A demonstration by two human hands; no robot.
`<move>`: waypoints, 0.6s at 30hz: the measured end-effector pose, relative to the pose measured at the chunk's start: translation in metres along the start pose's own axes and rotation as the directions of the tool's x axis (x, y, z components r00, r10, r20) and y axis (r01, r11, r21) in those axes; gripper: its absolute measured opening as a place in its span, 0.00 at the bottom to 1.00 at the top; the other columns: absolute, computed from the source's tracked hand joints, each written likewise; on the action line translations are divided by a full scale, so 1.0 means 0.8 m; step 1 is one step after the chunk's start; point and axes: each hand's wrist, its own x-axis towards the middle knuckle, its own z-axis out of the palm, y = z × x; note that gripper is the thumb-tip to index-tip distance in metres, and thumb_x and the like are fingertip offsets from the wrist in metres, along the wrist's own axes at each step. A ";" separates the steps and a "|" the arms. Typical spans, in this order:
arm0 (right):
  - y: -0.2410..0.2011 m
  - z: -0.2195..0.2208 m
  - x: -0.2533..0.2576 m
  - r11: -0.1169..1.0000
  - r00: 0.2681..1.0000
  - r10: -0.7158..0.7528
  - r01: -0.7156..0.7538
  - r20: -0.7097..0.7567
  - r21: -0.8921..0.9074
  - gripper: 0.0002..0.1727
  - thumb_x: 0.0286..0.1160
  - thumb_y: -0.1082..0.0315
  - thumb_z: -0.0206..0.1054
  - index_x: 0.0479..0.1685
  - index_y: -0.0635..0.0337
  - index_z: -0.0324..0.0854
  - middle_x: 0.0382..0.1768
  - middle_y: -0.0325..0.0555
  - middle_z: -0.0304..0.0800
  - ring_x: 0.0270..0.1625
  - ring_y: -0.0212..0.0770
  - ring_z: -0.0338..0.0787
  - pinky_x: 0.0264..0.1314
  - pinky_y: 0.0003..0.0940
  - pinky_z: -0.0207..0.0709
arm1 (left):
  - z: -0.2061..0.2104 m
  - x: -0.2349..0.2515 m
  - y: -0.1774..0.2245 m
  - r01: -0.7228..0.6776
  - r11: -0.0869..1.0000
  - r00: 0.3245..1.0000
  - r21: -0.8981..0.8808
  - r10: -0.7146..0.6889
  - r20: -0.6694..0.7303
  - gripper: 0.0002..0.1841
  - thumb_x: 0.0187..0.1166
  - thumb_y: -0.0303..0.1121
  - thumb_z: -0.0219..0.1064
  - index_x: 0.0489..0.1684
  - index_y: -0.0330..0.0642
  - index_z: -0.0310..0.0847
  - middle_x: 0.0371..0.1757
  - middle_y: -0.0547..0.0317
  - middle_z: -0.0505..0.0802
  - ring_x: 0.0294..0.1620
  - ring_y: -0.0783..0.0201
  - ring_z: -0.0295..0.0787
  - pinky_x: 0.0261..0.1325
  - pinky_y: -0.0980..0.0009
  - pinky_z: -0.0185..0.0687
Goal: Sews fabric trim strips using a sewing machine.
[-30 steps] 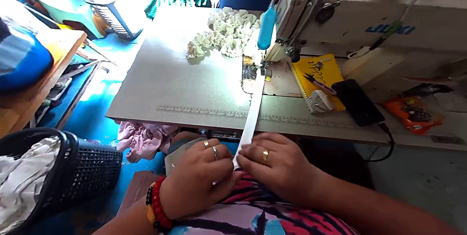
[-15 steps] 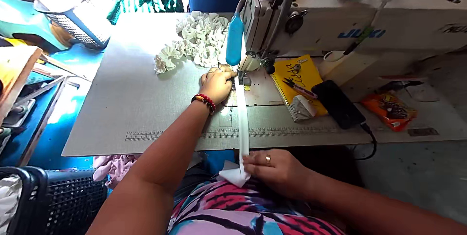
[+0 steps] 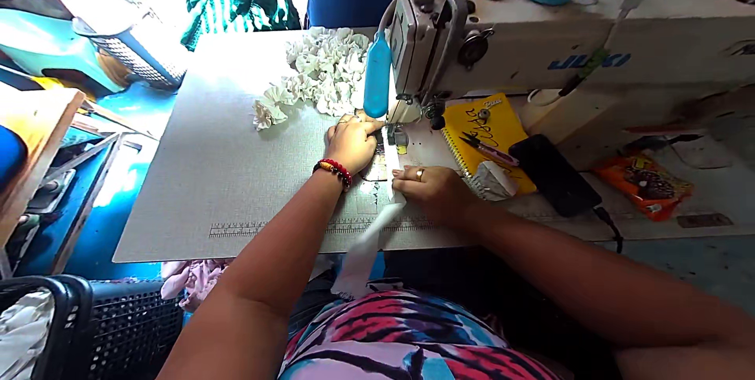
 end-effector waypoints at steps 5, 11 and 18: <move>0.003 0.016 0.017 0.979 0.979 0.204 -0.204 -0.021 -0.015 0.13 0.73 0.78 0.64 0.48 0.62 0.94 0.52 0.57 0.96 0.59 0.54 0.96 0.57 0.48 0.89 | 0.000 -0.004 0.000 -0.001 1.000 1.000 -0.020 0.001 -0.005 0.21 0.88 0.34 0.51 0.73 0.56 0.86 0.77 0.61 0.86 0.84 0.52 0.71 0.78 0.37 0.58; -0.034 0.015 0.001 0.940 0.941 0.334 -0.337 0.051 0.060 0.17 0.77 0.76 0.60 0.59 0.63 0.90 0.66 0.55 0.91 0.78 0.54 0.83 0.84 0.51 0.72 | 0.005 -0.137 0.018 -0.106 0.992 0.994 -0.072 0.106 -0.010 0.18 0.77 0.48 0.71 0.51 0.41 0.89 0.64 0.47 0.88 0.72 0.45 0.79 0.75 0.38 0.70; -0.142 0.003 -0.037 0.925 0.976 0.210 -0.220 0.066 0.310 0.19 0.79 0.64 0.64 0.67 0.51 0.87 0.69 0.52 0.89 0.79 0.60 0.80 0.82 0.71 0.65 | 0.000 -0.283 0.002 -0.471 0.846 0.788 0.248 0.530 -0.313 0.09 0.83 0.28 0.60 0.42 0.47 0.88 0.49 0.56 0.96 0.52 0.57 0.93 0.57 0.62 0.85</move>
